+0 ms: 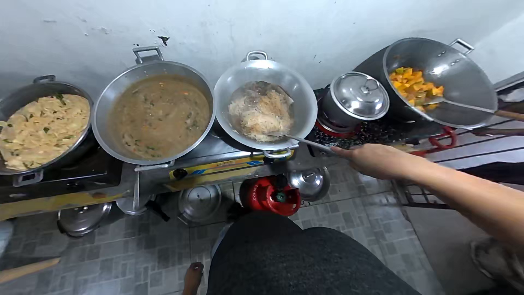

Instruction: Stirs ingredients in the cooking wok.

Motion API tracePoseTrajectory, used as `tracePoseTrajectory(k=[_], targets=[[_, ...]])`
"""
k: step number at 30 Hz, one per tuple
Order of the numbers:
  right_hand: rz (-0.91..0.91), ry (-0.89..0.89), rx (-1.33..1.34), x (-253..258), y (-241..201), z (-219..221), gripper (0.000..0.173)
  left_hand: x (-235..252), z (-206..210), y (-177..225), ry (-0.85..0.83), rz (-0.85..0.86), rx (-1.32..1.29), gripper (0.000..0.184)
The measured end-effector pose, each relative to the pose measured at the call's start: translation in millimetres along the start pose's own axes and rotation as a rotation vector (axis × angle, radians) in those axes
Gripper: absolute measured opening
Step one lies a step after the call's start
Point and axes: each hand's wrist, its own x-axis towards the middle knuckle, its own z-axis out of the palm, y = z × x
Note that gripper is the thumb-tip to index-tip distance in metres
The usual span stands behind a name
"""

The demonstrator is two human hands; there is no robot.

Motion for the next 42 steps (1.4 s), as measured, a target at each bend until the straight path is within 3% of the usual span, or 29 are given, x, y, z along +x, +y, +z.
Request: tracePoseTrajectory(k=[8,14,16,18,21,25,27,30,33,35,38,42], targets=[[0.081,0.202,0.145,96,-21,24,0.066,10,-4,16,0.023,0.032,0.003,0.036],[-0.032,0.137,0.119,8,0,4,0.056,-32,-26,72,0.021,0.08,-0.001,0.034],[-0.028,0.065,0.093,-1,-2,6,0.056,-23,-23,67,0.012,0.081,-0.004,0.034],[-0.013,0.035,0.083,19,-7,16,0.06,7,-14,43,0.033,0.093,-0.007,0.035],[0.059,0.094,0.137,60,-22,23,0.068,11,-9,39,0.02,0.089,-0.023,0.035],[0.008,0.208,0.222,96,-21,19,0.054,12,-8,36,-0.007,0.067,0.015,0.036],[-0.075,0.216,0.264,94,-7,12,0.052,13,-10,35,-0.032,0.073,0.05,0.036],[-0.127,0.181,0.24,50,12,-4,0.051,5,-17,43,0.008,0.124,0.044,0.037],[-0.087,0.135,0.181,9,24,-5,0.054,-32,-28,77,0.006,0.106,0.026,0.035],[-0.025,0.099,0.137,-3,18,3,0.056,-25,-25,74,0.01,0.095,0.028,0.034],[0.041,0.092,0.1,18,4,25,0.061,11,-11,46,0.026,0.13,0.009,0.033],[0.092,0.16,0.211,82,-19,37,0.063,15,-3,34,0.002,0.086,-0.032,0.035]])
